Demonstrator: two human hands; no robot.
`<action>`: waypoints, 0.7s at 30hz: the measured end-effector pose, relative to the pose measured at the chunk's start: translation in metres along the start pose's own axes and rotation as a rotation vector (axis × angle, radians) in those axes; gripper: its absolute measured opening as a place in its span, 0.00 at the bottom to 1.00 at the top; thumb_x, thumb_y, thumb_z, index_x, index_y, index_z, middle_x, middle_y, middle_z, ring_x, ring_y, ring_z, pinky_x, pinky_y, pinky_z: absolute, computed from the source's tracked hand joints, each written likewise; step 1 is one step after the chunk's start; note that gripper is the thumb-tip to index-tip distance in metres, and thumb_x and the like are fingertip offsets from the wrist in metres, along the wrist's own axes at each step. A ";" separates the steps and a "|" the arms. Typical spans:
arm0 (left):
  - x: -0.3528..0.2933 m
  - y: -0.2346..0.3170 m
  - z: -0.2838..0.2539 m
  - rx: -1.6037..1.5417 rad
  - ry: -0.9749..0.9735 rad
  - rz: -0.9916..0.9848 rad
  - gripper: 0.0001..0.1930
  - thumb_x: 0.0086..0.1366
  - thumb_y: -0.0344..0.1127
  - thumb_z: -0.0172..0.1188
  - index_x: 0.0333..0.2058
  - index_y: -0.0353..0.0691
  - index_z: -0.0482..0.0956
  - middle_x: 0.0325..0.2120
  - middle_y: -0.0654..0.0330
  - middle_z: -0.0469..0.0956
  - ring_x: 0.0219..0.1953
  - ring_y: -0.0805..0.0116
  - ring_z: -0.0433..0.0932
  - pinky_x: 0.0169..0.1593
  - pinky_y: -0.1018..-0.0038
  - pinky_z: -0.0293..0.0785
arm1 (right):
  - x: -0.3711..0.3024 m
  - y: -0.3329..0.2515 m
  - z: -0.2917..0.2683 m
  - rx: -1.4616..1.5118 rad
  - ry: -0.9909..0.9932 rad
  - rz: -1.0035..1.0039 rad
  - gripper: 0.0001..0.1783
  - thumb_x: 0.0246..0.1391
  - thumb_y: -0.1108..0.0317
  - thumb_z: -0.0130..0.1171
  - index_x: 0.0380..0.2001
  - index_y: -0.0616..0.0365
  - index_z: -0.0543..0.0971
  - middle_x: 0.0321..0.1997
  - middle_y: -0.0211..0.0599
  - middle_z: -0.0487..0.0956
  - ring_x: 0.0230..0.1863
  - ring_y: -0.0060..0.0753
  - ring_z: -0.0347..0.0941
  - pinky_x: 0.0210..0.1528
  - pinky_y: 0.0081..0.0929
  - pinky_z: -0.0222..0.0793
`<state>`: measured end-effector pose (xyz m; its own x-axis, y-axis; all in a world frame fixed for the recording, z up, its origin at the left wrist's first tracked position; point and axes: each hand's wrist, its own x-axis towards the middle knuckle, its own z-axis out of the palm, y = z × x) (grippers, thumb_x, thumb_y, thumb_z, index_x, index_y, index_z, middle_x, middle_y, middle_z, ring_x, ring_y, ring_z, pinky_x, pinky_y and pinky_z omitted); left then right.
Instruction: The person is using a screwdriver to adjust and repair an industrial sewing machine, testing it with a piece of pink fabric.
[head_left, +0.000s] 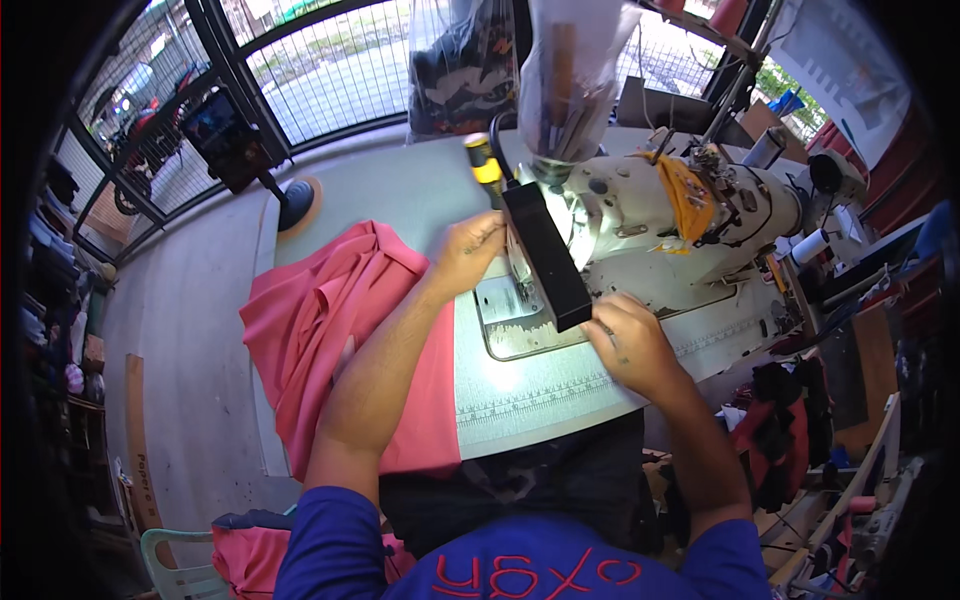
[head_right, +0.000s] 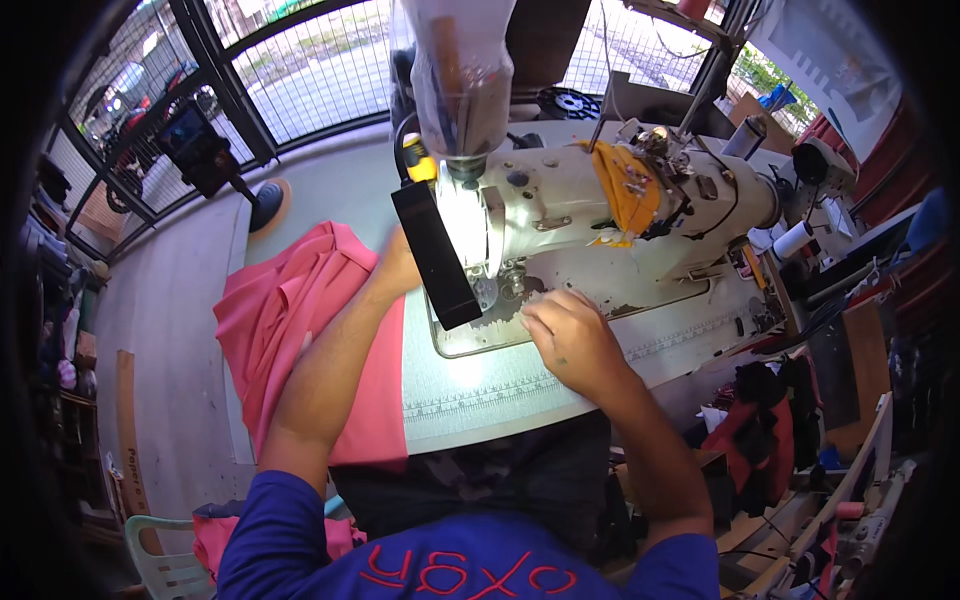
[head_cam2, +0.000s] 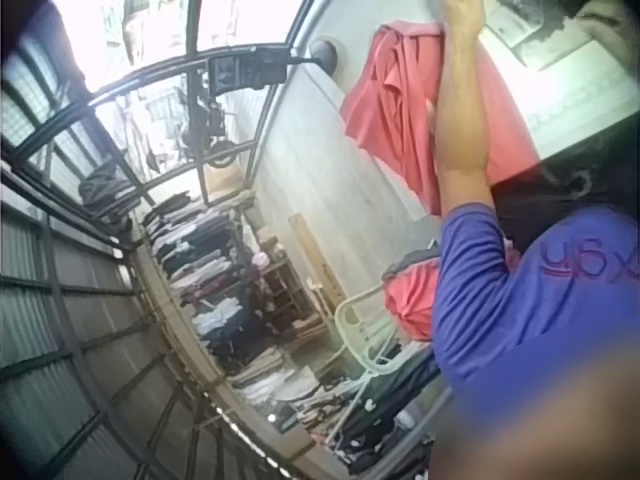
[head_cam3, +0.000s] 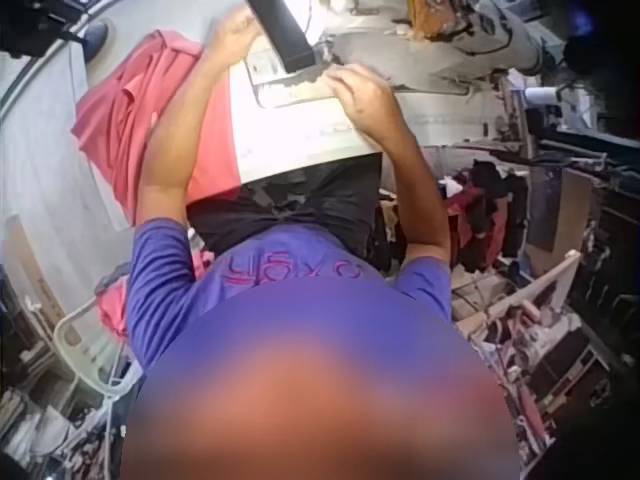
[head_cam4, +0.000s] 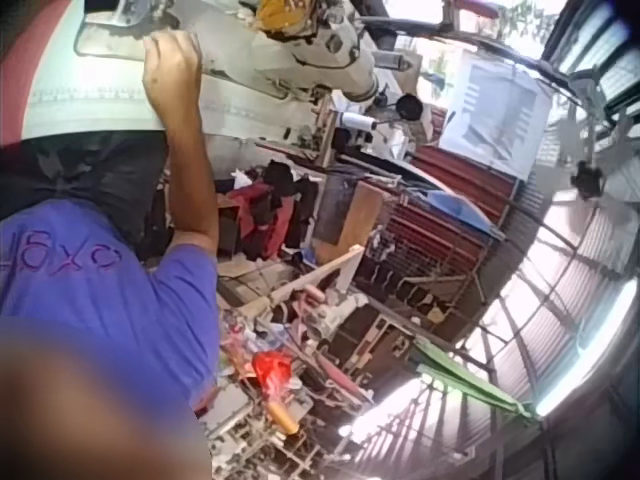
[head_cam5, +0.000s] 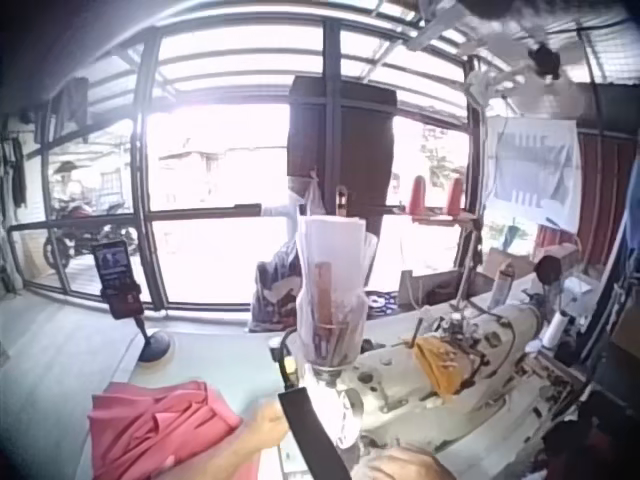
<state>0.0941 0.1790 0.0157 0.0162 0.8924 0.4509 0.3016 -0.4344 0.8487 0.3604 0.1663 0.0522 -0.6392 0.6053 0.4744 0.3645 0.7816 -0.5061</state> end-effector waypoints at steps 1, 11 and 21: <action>0.002 0.000 -0.006 -0.049 0.001 -0.063 0.08 0.68 0.26 0.49 0.43 0.35 0.75 0.34 0.65 0.78 0.38 0.78 0.76 0.42 0.78 0.75 | -0.005 -0.005 -0.009 -0.001 -0.025 0.028 0.05 0.49 0.75 0.59 0.31 0.63 0.78 0.31 0.43 0.77 0.36 0.47 0.73 0.40 0.36 0.69; -0.071 0.065 -0.027 0.496 0.137 -0.067 0.07 0.65 0.30 0.56 0.36 0.32 0.77 0.31 0.55 0.80 0.33 0.68 0.80 0.37 0.73 0.75 | -0.027 -0.053 -0.087 0.147 0.002 0.093 0.08 0.49 0.72 0.63 0.34 0.63 0.79 0.30 0.40 0.78 0.29 0.36 0.75 0.33 0.28 0.71; -0.066 0.068 0.051 0.414 -0.148 0.264 0.11 0.56 0.27 0.61 0.39 0.37 0.79 0.31 0.54 0.79 0.33 0.54 0.79 0.38 0.67 0.75 | 0.027 -0.088 -0.082 -0.191 -0.296 -0.177 0.20 0.52 0.64 0.60 0.47 0.56 0.70 0.31 0.44 0.77 0.30 0.49 0.75 0.31 0.42 0.70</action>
<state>0.1619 0.0967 0.0291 0.2682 0.7798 0.5657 0.6207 -0.5890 0.5176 0.3668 0.1256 0.1687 -0.8608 0.4109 0.3002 0.3327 0.9008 -0.2791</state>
